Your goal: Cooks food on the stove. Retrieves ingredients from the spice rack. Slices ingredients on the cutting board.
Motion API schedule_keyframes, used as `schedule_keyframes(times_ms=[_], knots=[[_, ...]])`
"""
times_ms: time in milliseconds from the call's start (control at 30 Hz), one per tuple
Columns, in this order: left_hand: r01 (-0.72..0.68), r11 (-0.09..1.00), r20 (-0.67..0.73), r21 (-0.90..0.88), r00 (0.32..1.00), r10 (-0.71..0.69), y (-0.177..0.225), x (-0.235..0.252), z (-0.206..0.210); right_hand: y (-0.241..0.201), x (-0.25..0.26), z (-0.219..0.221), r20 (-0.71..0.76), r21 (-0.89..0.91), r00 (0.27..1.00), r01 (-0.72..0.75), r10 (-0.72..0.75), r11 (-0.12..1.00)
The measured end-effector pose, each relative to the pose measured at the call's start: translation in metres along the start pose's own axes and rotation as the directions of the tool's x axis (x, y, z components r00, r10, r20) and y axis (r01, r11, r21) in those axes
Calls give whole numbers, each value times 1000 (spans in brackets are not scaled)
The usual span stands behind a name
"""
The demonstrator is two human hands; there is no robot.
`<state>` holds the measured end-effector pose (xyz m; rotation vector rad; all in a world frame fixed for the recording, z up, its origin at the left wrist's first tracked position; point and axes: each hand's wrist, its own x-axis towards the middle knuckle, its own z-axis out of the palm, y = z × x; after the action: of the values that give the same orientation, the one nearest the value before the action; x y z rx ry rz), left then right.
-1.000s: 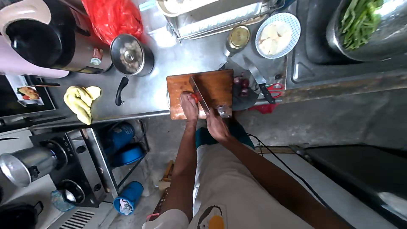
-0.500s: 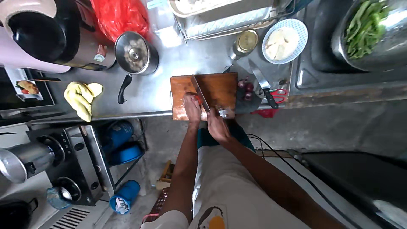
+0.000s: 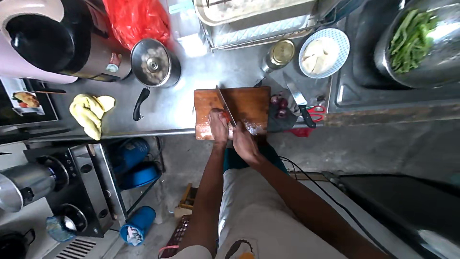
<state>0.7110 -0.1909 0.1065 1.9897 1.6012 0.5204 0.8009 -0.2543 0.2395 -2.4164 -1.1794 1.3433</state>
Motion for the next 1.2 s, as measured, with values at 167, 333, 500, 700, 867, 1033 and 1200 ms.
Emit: schedule_keyframes(times_ms=[167,333,500,700,867,1033,1200], knots=[[15,1000,-22,12,1000,-15,2,4,1,4,1,0,-16,9,999,29,-29,1000],[-7,1000,37,-9,999,7,3,-6,-5,0,3,7,6,-25,1000,-8,8,1000],[-17,1000,14,8,1000,17,2,-5,-3,12,-5,13,1,-18,1000,3,-3,1000],[4,1000,-3,4,1000,-4,5,-1,-3,9,14,21,-31,26,999,19,-19,999],[-36,995,-20,-98,999,34,-4,2,-5,13,17,30,-104,-77,986,120,-128,990],[-66,992,-49,-106,997,61,-5,3,-7,22,4,23,-64,-172,990,114,-127,978],[-136,983,-14,-121,991,136,-6,3,-16,37,-4,10,-12,-136,997,78,-80,988]])
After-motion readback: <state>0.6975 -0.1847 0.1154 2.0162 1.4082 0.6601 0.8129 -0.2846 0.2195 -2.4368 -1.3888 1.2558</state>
